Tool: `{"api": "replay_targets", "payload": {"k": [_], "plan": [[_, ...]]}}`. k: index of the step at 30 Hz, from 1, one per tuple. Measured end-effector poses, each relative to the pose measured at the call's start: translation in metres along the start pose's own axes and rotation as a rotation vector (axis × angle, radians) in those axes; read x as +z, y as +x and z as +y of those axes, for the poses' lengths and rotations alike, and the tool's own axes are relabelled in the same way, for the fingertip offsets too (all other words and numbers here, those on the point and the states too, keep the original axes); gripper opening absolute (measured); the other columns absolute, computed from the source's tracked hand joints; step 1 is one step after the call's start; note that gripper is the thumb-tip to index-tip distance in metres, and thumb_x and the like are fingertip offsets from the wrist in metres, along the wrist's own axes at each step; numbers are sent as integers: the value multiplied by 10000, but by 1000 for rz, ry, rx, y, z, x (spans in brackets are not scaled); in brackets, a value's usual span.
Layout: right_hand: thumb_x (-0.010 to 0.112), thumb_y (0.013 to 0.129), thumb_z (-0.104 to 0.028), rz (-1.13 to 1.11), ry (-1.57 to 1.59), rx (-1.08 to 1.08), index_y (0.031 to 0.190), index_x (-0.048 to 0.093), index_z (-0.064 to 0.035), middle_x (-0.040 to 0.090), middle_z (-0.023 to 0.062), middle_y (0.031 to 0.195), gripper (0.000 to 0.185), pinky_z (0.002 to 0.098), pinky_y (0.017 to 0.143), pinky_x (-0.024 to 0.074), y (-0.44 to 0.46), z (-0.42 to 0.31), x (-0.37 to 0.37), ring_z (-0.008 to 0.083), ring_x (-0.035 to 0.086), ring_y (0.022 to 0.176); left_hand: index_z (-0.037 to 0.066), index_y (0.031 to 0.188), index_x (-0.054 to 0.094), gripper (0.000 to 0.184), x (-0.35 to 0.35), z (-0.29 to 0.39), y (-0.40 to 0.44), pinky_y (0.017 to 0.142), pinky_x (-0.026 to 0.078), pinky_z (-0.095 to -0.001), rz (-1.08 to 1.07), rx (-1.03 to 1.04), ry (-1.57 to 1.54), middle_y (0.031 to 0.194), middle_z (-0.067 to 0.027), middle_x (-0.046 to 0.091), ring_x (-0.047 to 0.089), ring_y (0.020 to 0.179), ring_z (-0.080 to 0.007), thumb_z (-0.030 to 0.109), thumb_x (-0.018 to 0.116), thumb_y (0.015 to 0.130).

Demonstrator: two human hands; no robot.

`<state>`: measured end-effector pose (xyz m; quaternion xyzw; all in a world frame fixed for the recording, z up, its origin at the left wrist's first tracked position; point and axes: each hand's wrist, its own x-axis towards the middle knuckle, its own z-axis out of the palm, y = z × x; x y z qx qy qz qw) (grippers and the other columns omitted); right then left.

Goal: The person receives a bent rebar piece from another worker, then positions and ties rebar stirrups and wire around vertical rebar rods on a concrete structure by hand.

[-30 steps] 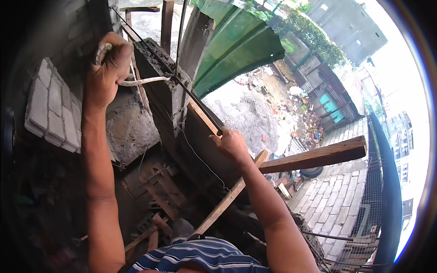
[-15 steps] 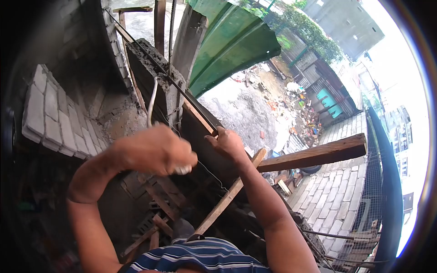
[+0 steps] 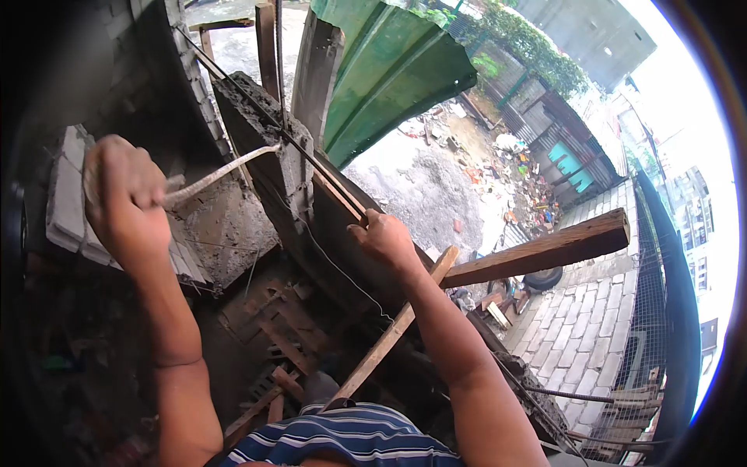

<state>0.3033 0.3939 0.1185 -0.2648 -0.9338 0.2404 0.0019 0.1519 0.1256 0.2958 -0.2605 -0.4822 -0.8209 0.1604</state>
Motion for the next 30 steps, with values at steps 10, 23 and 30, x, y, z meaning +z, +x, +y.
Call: {"api": "replay_targets", "payload": {"k": [10, 23, 30], "plan": [[702, 897, -413, 27, -31, -11, 928, 672, -4, 706, 260, 909, 411, 507, 839, 532, 2, 8, 7, 435, 683, 927, 147, 789, 484, 366, -60, -46, 63, 456, 276, -252, 130, -206, -279, 646, 62, 386, 336, 494, -69, 388, 593, 1043], [704, 896, -417, 34, -15, -19, 957, 694, -19, 714, 245, 883, 403, 499, 825, 538, 3, 5, 3, 421, 692, 902, 121, 829, 542, 330, -37, -79, 129, 468, 266, -263, 65, -264, -273, 620, 66, 399, 340, 491, -69, 377, 653, 1007], [698, 901, -420, 0, 2, 9, 941, 705, -27, 719, 236, 885, 395, 485, 840, 540, 4, 4, 3, 410, 697, 908, 124, 827, 547, 316, -29, -73, 134, 468, 252, -259, 103, -268, -239, 618, 68, 395, 332, 492, -63, 361, 665, 1000]]}}
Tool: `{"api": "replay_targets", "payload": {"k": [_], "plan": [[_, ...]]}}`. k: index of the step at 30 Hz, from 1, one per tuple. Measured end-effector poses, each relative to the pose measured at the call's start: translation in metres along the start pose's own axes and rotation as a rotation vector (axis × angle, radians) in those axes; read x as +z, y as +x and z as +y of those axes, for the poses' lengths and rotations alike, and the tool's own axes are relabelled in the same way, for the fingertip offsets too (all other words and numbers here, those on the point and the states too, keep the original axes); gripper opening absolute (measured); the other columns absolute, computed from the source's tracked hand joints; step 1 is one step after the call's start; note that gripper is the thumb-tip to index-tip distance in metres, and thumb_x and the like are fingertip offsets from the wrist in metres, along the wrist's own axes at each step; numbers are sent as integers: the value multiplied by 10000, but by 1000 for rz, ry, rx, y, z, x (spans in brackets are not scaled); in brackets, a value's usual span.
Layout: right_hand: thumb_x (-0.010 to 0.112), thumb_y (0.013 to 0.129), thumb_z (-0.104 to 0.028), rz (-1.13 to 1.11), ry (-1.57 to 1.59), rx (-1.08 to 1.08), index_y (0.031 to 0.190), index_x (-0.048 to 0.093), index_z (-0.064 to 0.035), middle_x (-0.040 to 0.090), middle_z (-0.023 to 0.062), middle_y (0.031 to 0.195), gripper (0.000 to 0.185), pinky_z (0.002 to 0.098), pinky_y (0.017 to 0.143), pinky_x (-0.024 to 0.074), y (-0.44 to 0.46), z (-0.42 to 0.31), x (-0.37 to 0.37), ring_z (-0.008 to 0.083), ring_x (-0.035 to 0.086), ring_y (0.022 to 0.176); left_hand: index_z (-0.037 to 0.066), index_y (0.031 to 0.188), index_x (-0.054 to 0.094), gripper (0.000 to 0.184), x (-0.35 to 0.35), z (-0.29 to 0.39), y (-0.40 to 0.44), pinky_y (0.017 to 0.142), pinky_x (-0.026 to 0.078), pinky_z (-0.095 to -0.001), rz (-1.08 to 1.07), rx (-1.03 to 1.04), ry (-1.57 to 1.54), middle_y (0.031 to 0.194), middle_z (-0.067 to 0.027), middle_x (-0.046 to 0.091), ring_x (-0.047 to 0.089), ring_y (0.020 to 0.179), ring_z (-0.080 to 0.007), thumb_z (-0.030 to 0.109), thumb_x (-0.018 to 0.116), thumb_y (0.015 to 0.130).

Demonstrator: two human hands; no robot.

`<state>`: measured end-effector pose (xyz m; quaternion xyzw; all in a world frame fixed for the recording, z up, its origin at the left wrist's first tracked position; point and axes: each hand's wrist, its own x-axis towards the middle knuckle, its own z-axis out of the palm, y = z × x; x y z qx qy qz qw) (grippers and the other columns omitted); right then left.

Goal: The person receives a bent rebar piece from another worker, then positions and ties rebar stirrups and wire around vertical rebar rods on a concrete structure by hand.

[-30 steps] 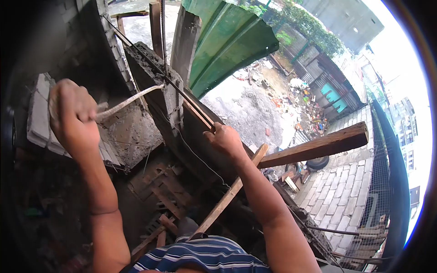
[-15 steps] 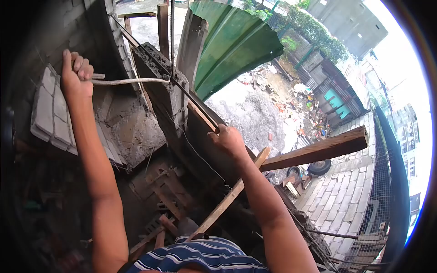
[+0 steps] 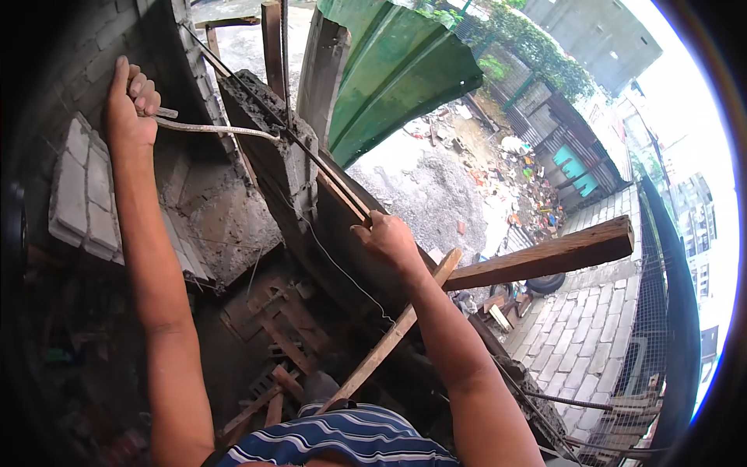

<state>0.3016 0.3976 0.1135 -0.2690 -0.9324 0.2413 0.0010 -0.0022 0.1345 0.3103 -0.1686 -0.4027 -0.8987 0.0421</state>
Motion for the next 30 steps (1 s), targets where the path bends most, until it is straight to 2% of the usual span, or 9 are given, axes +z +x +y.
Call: {"api": "replay_targets", "payload": {"k": [3, 10, 16, 18, 19, 22, 24, 26, 30], "plan": [[700, 900, -416, 2, 6, 3, 940, 708, -30, 720, 233, 888, 388, 485, 842, 540, -1, 0, 0, 408, 698, 908, 101, 860, 582, 315, -2, -3, 5, 486, 280, -266, -73, 0, -26, 624, 69, 430, 376, 505, -65, 368, 717, 960], [706, 898, -411, -1, 25, -5, 923, 708, -26, 718, 238, 880, 387, 486, 837, 540, -1, 0, -2, 414, 698, 901, 114, 837, 560, 301, 9, -5, 17, 466, 257, -251, -71, -20, -25, 619, 69, 400, 341, 489, -57, 342, 671, 998], [708, 898, -399, -6, 56, -35, 917, 703, -9, 715, 248, 884, 391, 487, 834, 537, -1, -1, -5, 425, 692, 904, 45, 970, 623, 284, 13, -9, 28, 464, 269, -245, -355, -3, 29, 662, 43, 435, 355, 504, -57, 323, 618, 1029], [709, 897, -398, -16, 57, -19, 922, 705, -10, 717, 244, 882, 389, 486, 834, 538, -1, -3, -6, 423, 694, 905, 7, 1036, 630, 330, 14, -13, 26, 464, 276, -244, -498, 105, 110, 675, 31, 438, 358, 512, -60, 336, 598, 1036], [709, 897, -398, -16, 59, -21, 922, 705, -10, 717, 244, 882, 389, 486, 834, 538, 0, -2, -5, 423, 694, 905, -7, 1056, 621, 352, 15, -14, 17, 466, 280, -242, -476, 108, 131, 676, 24, 438, 354, 510, -64, 342, 573, 1046], [710, 897, -398, -11, 64, -10, 932, 708, -12, 718, 241, 874, 388, 484, 834, 538, 1, -1, -3, 421, 697, 900, 3, 1025, 605, 299, 7, -14, -28, 468, 293, -249, -558, 235, 181, 684, 17, 447, 355, 512, -65, 298, 566, 1053], [710, 896, -404, -29, 75, 2, 942, 711, -15, 719, 240, 872, 392, 482, 836, 539, 1, -1, -4, 417, 700, 898, 13, 1034, 662, 230, -7, -18, -67, 506, 374, -246, -565, 325, 243, 689, 0, 538, 460, 555, -57, 236, 686, 983], [710, 896, -407, -33, 79, -3, 943, 712, -17, 719, 241, 874, 393, 481, 839, 539, 4, 0, -4, 416, 700, 899, 22, 991, 653, 158, -18, -22, -102, 527, 437, -272, -663, 424, 303, 740, -16, 606, 539, 602, -76, 164, 715, 964], [708, 896, -410, -60, 99, 14, 943, 711, -19, 719, 242, 879, 395, 481, 848, 539, 3, 0, -4, 415, 700, 909, 71, 957, 626, 191, -10, -14, -153, 541, 488, -351, -990, 649, 611, 748, -50, 639, 606, 598, -200, 91, 794, 868]]}}
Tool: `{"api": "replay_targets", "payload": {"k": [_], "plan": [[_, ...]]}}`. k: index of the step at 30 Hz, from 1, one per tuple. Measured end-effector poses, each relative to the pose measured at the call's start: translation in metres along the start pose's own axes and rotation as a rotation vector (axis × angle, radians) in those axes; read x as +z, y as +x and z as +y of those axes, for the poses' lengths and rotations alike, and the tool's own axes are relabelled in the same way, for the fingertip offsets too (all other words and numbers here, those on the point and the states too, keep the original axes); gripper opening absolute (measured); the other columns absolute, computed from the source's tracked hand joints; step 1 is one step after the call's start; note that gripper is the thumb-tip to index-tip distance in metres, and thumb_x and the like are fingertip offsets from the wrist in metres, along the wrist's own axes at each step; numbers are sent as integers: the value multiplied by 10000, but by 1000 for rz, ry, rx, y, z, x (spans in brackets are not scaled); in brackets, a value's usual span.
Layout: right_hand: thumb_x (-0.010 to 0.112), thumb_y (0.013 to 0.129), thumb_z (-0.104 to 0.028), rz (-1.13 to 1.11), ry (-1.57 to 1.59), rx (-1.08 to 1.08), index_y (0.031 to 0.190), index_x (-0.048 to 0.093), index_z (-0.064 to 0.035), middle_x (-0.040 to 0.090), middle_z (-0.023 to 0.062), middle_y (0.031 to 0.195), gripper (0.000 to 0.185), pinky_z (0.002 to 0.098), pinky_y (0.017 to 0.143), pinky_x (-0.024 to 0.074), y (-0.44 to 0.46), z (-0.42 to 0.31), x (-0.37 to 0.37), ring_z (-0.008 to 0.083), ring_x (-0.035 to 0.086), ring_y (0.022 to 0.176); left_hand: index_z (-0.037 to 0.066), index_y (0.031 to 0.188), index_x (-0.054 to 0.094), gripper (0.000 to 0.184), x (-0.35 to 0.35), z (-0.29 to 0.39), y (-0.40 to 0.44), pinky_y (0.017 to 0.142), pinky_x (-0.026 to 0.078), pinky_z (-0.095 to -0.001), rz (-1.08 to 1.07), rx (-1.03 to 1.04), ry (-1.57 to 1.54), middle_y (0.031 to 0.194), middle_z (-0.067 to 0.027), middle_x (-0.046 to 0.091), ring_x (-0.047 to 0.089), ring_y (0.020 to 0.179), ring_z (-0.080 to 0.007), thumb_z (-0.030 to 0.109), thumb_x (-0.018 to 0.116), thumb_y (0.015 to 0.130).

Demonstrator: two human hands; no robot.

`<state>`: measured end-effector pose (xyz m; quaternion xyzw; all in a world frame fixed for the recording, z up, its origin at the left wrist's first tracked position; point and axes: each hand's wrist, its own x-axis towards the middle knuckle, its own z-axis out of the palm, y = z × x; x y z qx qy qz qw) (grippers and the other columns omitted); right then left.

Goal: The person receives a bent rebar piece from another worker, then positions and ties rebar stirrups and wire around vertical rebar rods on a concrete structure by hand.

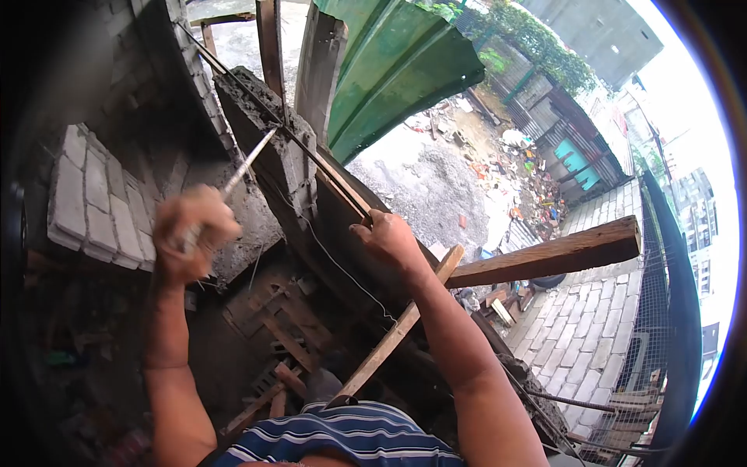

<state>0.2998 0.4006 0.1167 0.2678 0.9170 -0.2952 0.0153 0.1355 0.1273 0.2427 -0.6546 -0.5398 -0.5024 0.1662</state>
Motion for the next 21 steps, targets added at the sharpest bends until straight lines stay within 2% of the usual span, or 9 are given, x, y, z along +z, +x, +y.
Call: {"api": "replay_targets", "payload": {"k": [2, 5, 6, 9, 12, 16, 18, 19, 21], "plan": [[707, 897, -410, 2, -5, 0, 944, 711, -18, 718, 244, 881, 395, 483, 850, 538, 1, 1, 1, 417, 699, 910, 98, 970, 625, 258, 12, 13, -8, 556, 478, -374, -182, -102, -88, 735, -48, 590, 602, 621, -238, 19, 787, 785], [702, 900, -409, 10, -15, -8, 945, 710, -17, 717, 249, 887, 395, 485, 854, 537, 0, 2, 1, 420, 698, 913, 121, 908, 587, 214, 25, 20, -11, 570, 452, -373, -384, -7, -33, 725, -28, 533, 596, 658, -218, 42, 720, 760], [699, 901, -409, 12, -22, -18, 945, 710, -16, 717, 252, 890, 396, 486, 856, 536, -1, 2, 1, 421, 698, 915, 121, 908, 587, 214, 32, 21, -15, 570, 452, -373, -387, -6, -36, 725, -28, 533, 596, 658, -218, 42, 720, 760], [695, 904, -412, 5, -28, -22, 942, 705, -7, 714, 262, 893, 407, 488, 862, 534, -3, -2, -4, 427, 695, 916, 171, 785, 496, 100, 57, 23, -43, 594, 436, -339, -710, 103, 91, 722, 3, 509, 576, 668, -187, 160, 578, 841], [698, 903, -411, 9, -30, -42, 959, 695, 9, 710, 271, 892, 424, 487, 850, 535, -1, 3, -1, 432, 693, 916, 187, 800, 541, 69, 70, 15, -90, 632, 443, -328, -917, 146, 186, 753, 23, 541, 584, 695, -162, 169, 602, 827], [696, 914, -415, 14, -30, -48, 992, 714, 15, 716, 261, 877, 437, 477, 831, 533, -2, 5, -3, 414, 706, 889, 199, 817, 561, 48, 74, 3, -138, 673, 437, -324, -916, 147, 252, 766, 26, 531, 569, 720, -161, 182, 604, 829], [698, 918, -419, 11, -16, -50, 997, 707, 21, 714, 264, 877, 448, 481, 827, 530, -1, 5, -3, 423, 702, 896, 174, 880, 545, 89, 73, -1, -155, 806, 481, -397, -938, 95, 365, 810, 5, 529, 586, 837, -191, 181, 615, 826], [698, 918, -419, 11, -14, -53, 997, 707, 21, 714, 264, 877, 448, 481, 827, 530, 0, 5, -2, 423, 702, 896, 174, 880, 545, 89, 73, 2, -160, 806, 481, -397, -940, 94, 368, 810, 5, 529, 586, 837, -191, 181, 615, 826], [698, 918, -416, 2, 8, -48, 1000, 701, 24, 713, 264, 878, 448, 478, 830, 532, 1, 7, -1, 426, 700, 903, 174, 1019, 587, 191, 75, 10, -169, 1066, 405, -549, -693, 47, 565, 1051, -69, 615, 584, 1126, -276, 190, 638, 836]]}}
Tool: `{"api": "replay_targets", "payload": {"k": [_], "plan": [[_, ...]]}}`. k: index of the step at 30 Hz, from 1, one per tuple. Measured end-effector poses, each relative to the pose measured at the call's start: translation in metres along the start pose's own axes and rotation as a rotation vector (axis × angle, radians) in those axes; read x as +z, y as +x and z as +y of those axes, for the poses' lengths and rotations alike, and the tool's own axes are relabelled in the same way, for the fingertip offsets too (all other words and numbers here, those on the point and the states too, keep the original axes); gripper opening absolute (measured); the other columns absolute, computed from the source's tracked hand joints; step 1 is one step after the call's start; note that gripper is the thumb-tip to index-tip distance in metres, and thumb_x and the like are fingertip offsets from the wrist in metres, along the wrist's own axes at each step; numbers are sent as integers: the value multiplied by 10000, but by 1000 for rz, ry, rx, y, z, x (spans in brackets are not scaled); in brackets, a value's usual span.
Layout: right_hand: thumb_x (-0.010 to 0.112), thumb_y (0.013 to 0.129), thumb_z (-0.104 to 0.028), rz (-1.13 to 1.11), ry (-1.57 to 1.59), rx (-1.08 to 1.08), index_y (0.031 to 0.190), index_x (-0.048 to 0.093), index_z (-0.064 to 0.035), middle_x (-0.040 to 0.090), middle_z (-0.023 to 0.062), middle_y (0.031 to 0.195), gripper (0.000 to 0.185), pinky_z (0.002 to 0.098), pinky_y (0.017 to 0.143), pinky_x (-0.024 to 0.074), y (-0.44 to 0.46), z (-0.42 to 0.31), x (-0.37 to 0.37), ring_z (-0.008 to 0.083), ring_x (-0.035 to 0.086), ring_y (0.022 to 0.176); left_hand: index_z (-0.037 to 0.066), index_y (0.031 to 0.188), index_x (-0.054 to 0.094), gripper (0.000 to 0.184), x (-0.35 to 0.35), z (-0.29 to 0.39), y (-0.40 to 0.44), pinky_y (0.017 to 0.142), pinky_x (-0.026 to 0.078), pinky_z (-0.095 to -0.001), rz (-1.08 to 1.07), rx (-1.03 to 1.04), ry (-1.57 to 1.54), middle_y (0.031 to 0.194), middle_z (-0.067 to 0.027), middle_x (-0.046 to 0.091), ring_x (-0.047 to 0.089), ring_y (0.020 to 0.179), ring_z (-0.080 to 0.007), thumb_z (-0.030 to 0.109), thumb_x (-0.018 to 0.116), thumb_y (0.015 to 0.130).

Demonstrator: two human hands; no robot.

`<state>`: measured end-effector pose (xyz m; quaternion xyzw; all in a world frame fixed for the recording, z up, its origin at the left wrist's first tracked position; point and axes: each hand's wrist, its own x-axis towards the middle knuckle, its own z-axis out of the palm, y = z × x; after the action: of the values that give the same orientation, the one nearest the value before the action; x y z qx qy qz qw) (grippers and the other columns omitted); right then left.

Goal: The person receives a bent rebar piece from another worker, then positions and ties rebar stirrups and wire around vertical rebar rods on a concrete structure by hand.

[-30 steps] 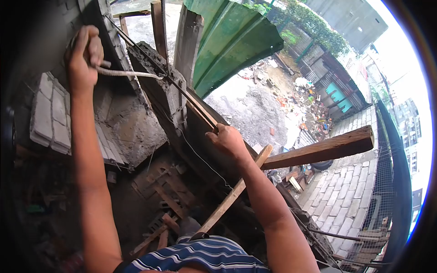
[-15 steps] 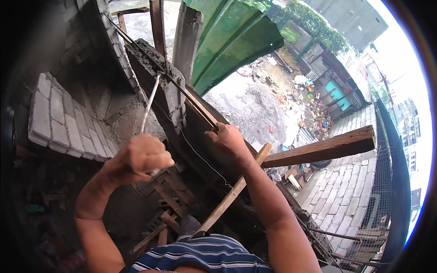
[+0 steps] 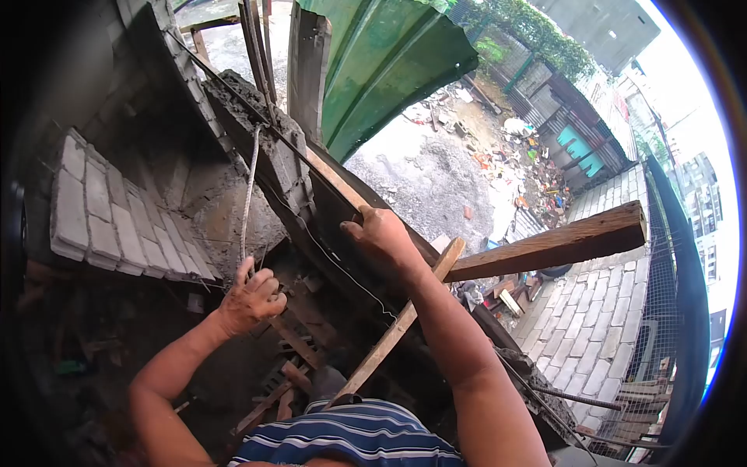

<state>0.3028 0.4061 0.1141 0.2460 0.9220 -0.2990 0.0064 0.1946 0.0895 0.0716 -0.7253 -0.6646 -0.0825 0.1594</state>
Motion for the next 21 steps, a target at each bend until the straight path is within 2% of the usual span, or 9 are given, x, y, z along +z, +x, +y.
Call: {"api": "replay_targets", "payload": {"k": [1, 3, 4, 7, 8, 12, 15, 17, 21], "plan": [[698, 918, -416, 0, 0, 0, 1000, 701, 24, 713, 264, 878, 448, 478, 830, 532, 0, 1, 0, 426, 700, 903, 174, 1019, 587, 191, 2, 6, -1, 1066, 405, -549, 0, 0, 0, 1051, -69, 615, 584, 1126, -276, 190, 638, 836], [701, 916, -414, -11, -9, 1, 1002, 701, 26, 713, 268, 883, 448, 477, 837, 532, 1, 0, 0, 426, 700, 906, 196, 1158, 614, 329, 5, 19, -1, 1159, 260, -664, 89, -275, 0, 1347, -141, 553, 442, 1372, -361, 210, 669, 835], [701, 916, -414, -12, -9, -6, 1002, 701, 26, 713, 268, 883, 448, 477, 837, 532, 1, -2, -1, 426, 700, 906, 223, 1360, 542, 560, 6, 23, -4, 1142, 268, -682, 68, -380, -52, 1508, -206, 419, 352, 1429, -446, 245, 738, 835], [688, 900, -380, -17, 5, 3, 992, 679, 49, 704, 284, 918, 439, 483, 843, 538, 0, -4, -3, 442, 690, 927, 231, 1480, 446, 763, 7, 37, 0, 1111, 288, -707, 118, -643, -69, 1545, -260, 357, 296, 1444, -501, 294, 802, 809], [688, 899, -384, -17, -1, 4, 992, 684, 44, 705, 284, 926, 438, 484, 850, 538, 1, -2, -2, 442, 689, 932, 241, 1542, 373, 888, 6, 40, -1, 1062, 374, -677, 110, -697, -60, 1566, -306, 305, 334, 1397, -569, 318, 831, 786], [690, 898, -396, -41, 34, 26, 1000, 696, 27, 709, 281, 942, 435, 486, 868, 536, 1, -3, -2, 441, 690, 945, 213, 1524, 407, 858, 6, 45, -5, 1026, 456, -581, 136, -844, -232, 1542, -292, 369, 425, 1356, -526, 274, 838, 784], [690, 899, -399, -44, 23, 28, 1003, 702, 19, 711, 281, 946, 431, 489, 877, 535, 2, -2, -1, 441, 689, 956, 176, 1500, 439, 815, -1, 35, -6, 1005, 489, -502, -221, -1077, -755, 1497, -265, 456, 489, 1333, -458, 217, 831, 786], [689, 900, -397, -46, 14, 20, 1005, 701, 19, 711, 280, 945, 429, 487, 875, 535, 1, -4, -4, 441, 689, 954, 82, 1457, 471, 840, -9, 30, -3, 1081, 460, -438, -70, -943, -886, 1408, -224, 570, 516, 1356, -377, 122, 873, 720], [702, 907, -397, -35, 21, 9, 1007, 718, 23, 717, 273, 889, 431, 466, 844, 537, 2, -1, -2, 420, 708, 896, 21, 1438, 477, 791, -28, 23, 6, 1108, 443, -414, 51, -695, -902, 1393, -225, 588, 525, 1363, -369, 135, 862, 757]]}}
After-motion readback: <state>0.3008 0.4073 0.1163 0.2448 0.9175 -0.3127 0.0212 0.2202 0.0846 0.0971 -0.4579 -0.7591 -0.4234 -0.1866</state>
